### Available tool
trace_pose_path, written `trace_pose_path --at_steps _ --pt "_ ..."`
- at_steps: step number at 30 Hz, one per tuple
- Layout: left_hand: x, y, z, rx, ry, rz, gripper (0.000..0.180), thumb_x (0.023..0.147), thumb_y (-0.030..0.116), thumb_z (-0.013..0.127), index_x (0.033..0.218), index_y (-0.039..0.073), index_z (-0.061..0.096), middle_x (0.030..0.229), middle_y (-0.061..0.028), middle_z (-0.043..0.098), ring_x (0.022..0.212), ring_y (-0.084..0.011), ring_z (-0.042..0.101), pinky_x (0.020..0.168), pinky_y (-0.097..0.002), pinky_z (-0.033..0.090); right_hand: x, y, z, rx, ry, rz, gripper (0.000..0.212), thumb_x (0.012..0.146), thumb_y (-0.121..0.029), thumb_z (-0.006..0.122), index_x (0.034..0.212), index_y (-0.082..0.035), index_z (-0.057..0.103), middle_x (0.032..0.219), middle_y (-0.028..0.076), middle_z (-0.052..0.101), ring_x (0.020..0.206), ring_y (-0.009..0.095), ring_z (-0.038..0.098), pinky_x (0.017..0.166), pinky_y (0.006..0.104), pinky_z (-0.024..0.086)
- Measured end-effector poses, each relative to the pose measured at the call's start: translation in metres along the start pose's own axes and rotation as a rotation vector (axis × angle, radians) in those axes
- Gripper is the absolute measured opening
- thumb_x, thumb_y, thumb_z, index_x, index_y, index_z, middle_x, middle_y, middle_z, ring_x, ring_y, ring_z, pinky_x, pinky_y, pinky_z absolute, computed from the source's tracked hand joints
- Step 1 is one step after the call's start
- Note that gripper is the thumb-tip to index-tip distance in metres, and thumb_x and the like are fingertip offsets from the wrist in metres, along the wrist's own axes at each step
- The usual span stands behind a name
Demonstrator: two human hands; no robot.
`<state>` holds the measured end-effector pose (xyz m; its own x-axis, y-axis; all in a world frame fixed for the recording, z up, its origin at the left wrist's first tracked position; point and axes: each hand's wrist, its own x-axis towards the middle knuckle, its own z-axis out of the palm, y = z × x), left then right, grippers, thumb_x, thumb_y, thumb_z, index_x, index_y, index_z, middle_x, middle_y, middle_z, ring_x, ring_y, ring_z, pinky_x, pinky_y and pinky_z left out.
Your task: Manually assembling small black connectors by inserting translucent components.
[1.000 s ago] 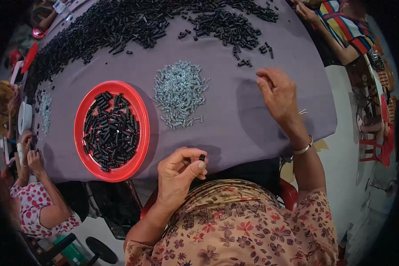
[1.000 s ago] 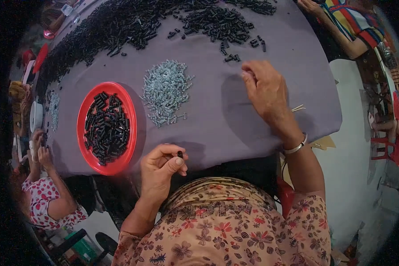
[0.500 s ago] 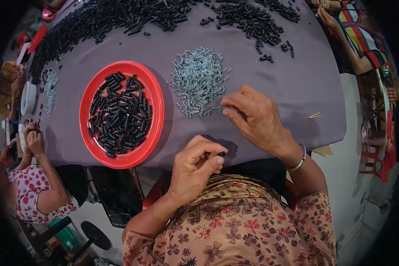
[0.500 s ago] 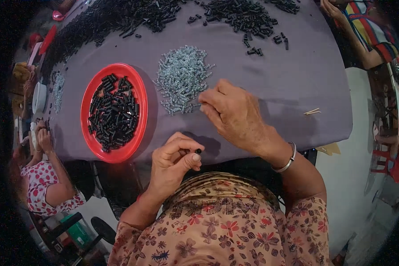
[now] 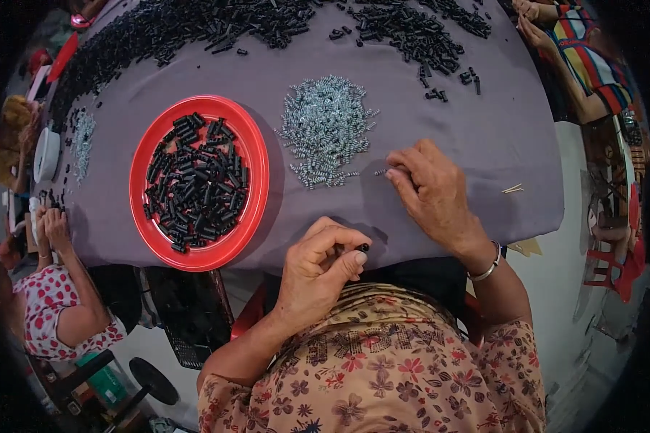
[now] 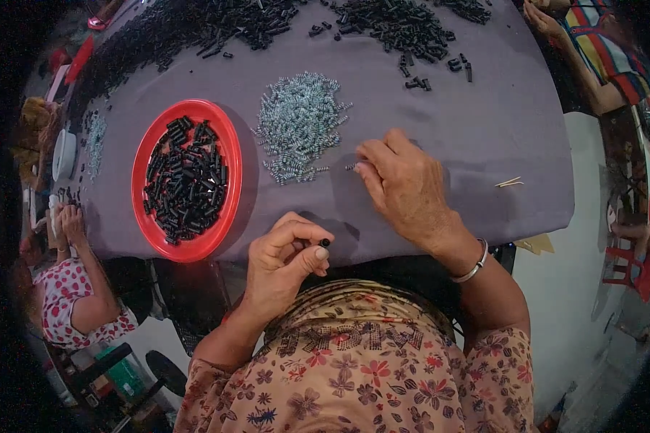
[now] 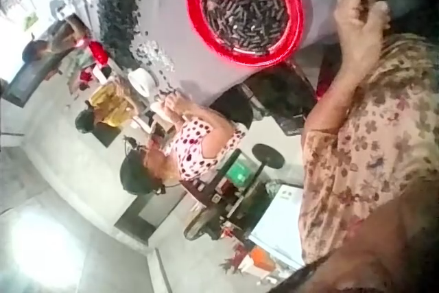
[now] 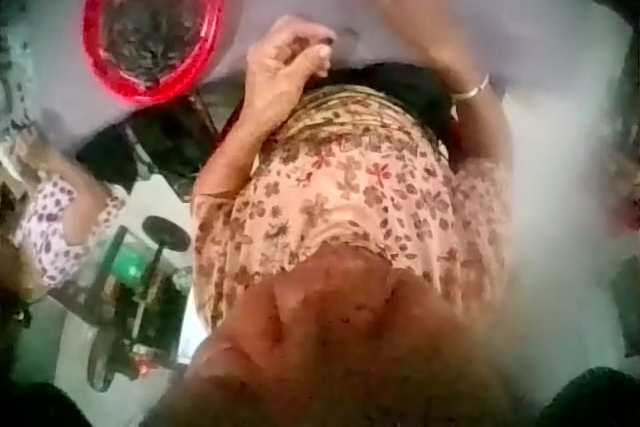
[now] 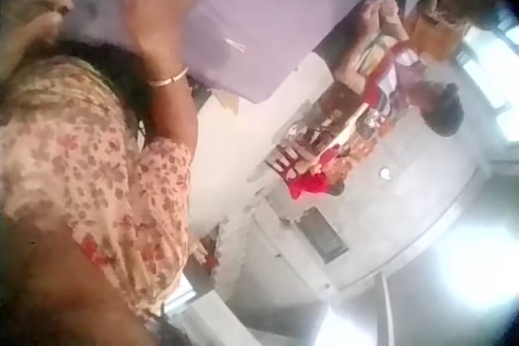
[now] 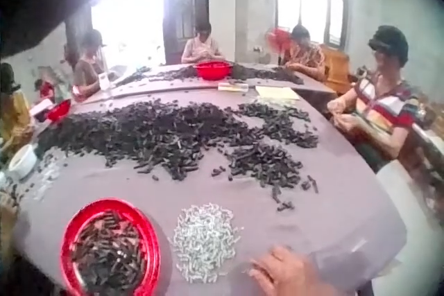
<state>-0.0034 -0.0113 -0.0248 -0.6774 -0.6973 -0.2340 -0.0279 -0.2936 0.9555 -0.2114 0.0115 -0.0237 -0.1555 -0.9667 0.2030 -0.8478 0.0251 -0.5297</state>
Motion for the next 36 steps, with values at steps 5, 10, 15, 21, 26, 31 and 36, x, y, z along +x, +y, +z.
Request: trace_pose_path --at_steps 5,10,15,21,26,31,36 --pt "0.001 0.0 0.001 -0.037 0.009 -0.003 0.01 0.086 0.0 0.06 0.096 -0.002 0.06 0.088 -0.0023 0.049 0.069 -0.0068 0.056 0.06 -0.0196 0.049 0.005 -0.003 0.004 0.013 0.063 -0.048 0.014 0.078 -0.006 0.064 0.091 -0.005 0.06 0.082 0.01 0.052 0.07 0.03 0.058 0.058 0.0398 0.046" --pt "0.001 0.0 0.0 -0.042 0.01 -0.009 0.01 0.086 0.0 0.059 0.096 -0.002 0.06 0.089 -0.0025 0.049 0.069 -0.007 0.057 0.059 -0.0197 0.049 0.004 0.003 -0.003 0.078 0.061 -0.038 0.015 0.077 -0.004 0.063 0.092 -0.007 0.06 0.083 0.01 0.052 0.071 0.03 0.058 0.059 0.0403 0.047" --pt "0.001 0.001 0.0 -0.052 0.013 -0.031 0.009 0.086 0.0 0.058 0.095 -0.002 0.06 0.089 -0.0027 0.05 0.069 -0.0071 0.057 0.06 -0.0198 0.05 0.006 -0.001 0.005 0.014 0.023 -0.148 0.015 0.078 -0.002 0.062 0.091 -0.008 0.06 0.082 0.01 0.051 0.07 0.029 0.058 0.058 0.0396 0.047" --pt "0.001 0.001 -0.003 -0.185 0.007 -0.037 0.012 0.087 0.005 0.06 0.098 -0.002 0.061 0.087 -0.0016 0.05 0.07 -0.0076 0.058 0.061 -0.02 0.051 0.0 -0.005 -0.006 0.165 0.022 -0.072 0.007 0.084 -0.003 0.058 0.089 -0.007 0.057 0.082 0.007 0.051 0.068 0.022 0.057 0.057 0.0319 0.046" --pt "-0.003 0.003 -0.004 -0.394 0.023 -0.038 0.018 0.087 0.008 0.061 0.102 -0.002 0.062 0.091 -0.0064 0.061 0.073 -0.011 0.061 0.062 -0.0223 0.051 -0.018 -0.02 -0.022 0.914 -0.053 0.173 0.007 0.091 -0.004 0.054 0.096 -0.002 0.059 0.085 0.0 0.051 0.071 0.005 0.048 0.059 0.0208 0.042" --pt "-0.01 0.01 -0.002 -0.474 -0.003 -0.045 0.021 0.086 0.005 0.062 0.105 -0.002 0.062 0.092 -0.0092 0.063 0.075 -0.0118 0.062 0.064 -0.0221 0.051 -0.027 -0.033 -0.028 0.949 -0.115 -0.04 0.013 0.087 0.001 0.057 0.1 -0.002 0.061 0.093 0.003 0.055 0.075 0.007 0.05 0.063 0.0215 0.042" --pt "-0.012 0.011 -0.002 -0.423 0.006 0.002 0.02 0.084 0.002 0.064 0.103 -0.002 0.063 0.09 -0.0074 0.062 0.074 -0.0114 0.061 0.064 -0.0217 0.05 -0.029 -0.038 -0.026 0.915 -0.171 -0.047 0.011 0.082 -0.002 0.064 0.093 -0.001 0.064 0.085 0.005 0.06 0.076 0.012 0.054 0.064 0.0252 0.043"
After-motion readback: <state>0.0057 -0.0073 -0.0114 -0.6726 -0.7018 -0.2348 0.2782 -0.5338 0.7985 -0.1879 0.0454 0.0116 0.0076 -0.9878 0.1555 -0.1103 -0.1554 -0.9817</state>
